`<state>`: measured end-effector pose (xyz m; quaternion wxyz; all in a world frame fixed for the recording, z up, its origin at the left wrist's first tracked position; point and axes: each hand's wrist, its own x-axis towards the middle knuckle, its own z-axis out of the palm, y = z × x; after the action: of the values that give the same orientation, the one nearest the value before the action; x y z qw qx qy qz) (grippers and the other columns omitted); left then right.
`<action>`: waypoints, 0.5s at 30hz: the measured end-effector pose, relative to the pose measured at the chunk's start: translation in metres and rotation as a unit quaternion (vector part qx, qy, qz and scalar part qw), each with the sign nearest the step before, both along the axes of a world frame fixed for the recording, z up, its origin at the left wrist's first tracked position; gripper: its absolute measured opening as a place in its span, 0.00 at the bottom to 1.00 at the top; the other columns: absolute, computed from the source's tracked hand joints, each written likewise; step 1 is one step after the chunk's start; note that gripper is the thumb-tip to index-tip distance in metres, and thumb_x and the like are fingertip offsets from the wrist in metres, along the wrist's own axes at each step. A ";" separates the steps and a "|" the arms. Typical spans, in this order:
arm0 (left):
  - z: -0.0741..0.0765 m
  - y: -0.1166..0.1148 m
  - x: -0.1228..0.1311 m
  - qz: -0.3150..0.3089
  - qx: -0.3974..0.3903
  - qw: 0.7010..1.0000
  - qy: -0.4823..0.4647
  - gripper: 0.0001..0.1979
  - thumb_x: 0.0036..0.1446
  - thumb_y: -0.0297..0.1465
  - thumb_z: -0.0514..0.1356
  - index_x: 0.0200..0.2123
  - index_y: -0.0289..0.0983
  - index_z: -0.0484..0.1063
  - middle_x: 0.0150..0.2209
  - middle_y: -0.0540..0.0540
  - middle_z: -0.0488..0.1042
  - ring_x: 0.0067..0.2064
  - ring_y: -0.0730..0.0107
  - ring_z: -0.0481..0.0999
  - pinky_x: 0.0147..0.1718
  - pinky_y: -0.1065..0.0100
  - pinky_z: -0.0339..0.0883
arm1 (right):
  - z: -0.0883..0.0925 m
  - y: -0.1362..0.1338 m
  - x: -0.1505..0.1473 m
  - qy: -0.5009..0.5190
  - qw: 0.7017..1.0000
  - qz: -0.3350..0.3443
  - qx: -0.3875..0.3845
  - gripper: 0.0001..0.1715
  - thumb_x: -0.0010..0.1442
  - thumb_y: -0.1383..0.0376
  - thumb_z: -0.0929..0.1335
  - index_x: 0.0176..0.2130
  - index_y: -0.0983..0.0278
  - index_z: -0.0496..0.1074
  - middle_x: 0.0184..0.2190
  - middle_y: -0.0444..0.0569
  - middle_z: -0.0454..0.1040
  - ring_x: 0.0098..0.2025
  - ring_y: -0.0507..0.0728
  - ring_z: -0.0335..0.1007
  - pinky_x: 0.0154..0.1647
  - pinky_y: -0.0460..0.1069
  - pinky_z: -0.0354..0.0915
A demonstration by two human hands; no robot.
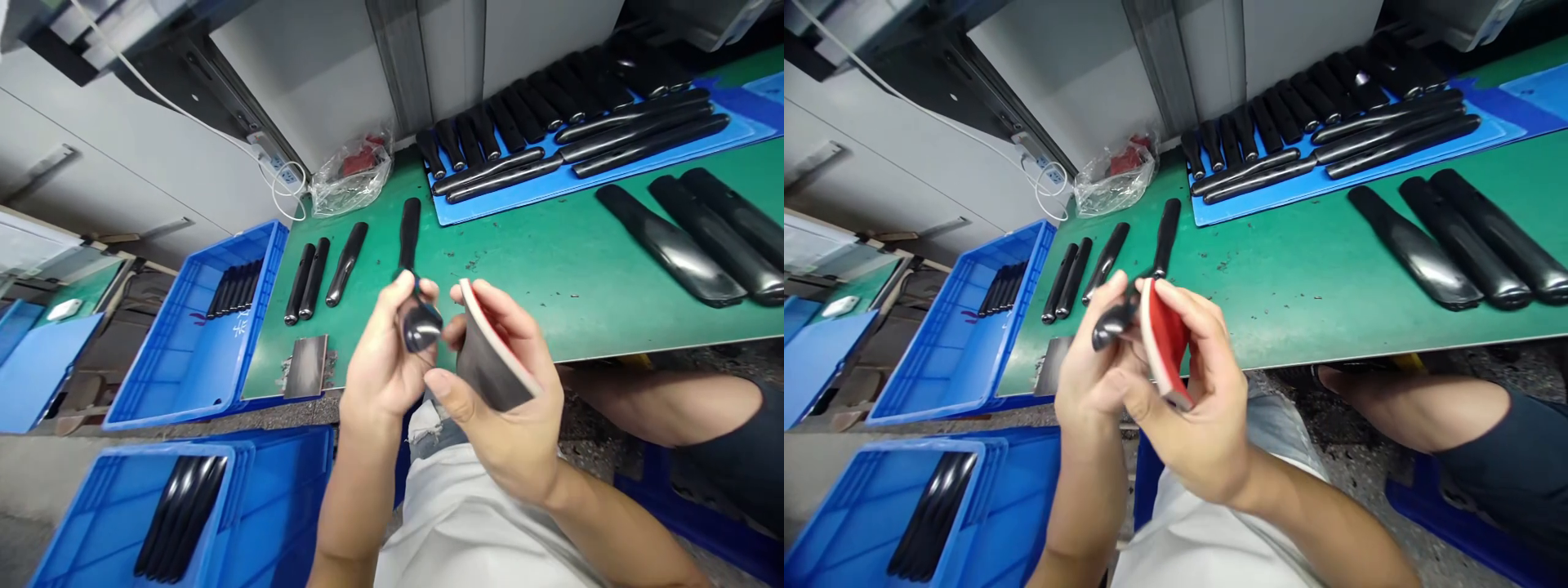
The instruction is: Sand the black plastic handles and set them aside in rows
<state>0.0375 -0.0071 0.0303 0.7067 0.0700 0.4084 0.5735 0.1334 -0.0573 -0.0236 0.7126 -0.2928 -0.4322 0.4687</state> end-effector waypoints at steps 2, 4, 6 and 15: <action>-0.002 -0.015 0.007 -0.019 -0.012 0.998 -0.053 0.10 0.70 0.32 0.59 0.34 0.36 0.71 0.30 0.51 0.77 0.27 0.76 0.79 0.29 0.77 0.74 | 0.005 -0.001 -0.004 -0.021 0.999 -0.036 0.021 0.42 0.57 0.70 0.80 0.65 0.50 0.71 0.62 0.48 0.71 0.63 0.62 0.69 0.68 0.58 0.68; -0.005 -0.021 0.009 -0.012 -0.020 0.996 -0.081 0.11 0.71 0.33 0.58 0.34 0.35 0.71 0.31 0.51 0.77 0.28 0.75 0.79 0.32 0.74 0.76 | 0.007 -0.001 -0.005 -0.022 0.999 -0.039 0.027 0.44 0.56 0.71 0.81 0.66 0.50 0.70 0.62 0.48 0.71 0.64 0.62 0.68 0.68 0.57 0.69; -0.005 -0.022 0.009 0.001 -0.017 0.996 -0.090 0.11 0.72 0.33 0.57 0.35 0.36 0.71 0.31 0.51 0.77 0.27 0.75 0.78 0.33 0.73 0.76 | 0.007 -0.002 -0.005 -0.017 0.999 -0.029 0.029 0.45 0.56 0.72 0.81 0.66 0.50 0.69 0.62 0.48 0.71 0.63 0.62 0.69 0.67 0.57 0.70; 0.000 -0.027 0.007 -0.001 0.009 0.996 -0.092 0.13 0.72 0.32 0.57 0.33 0.35 0.72 0.29 0.50 0.77 0.29 0.73 0.80 0.37 0.72 0.78 | 0.011 -0.005 -0.010 -0.017 0.999 -0.028 0.036 0.45 0.56 0.72 0.80 0.66 0.51 0.69 0.62 0.49 0.71 0.62 0.63 0.69 0.68 0.60 0.68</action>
<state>0.0442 -0.0342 0.0303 0.7409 0.0242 0.3365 0.5807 0.1238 -0.0622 -0.0124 0.7283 -0.2871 -0.4523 0.4272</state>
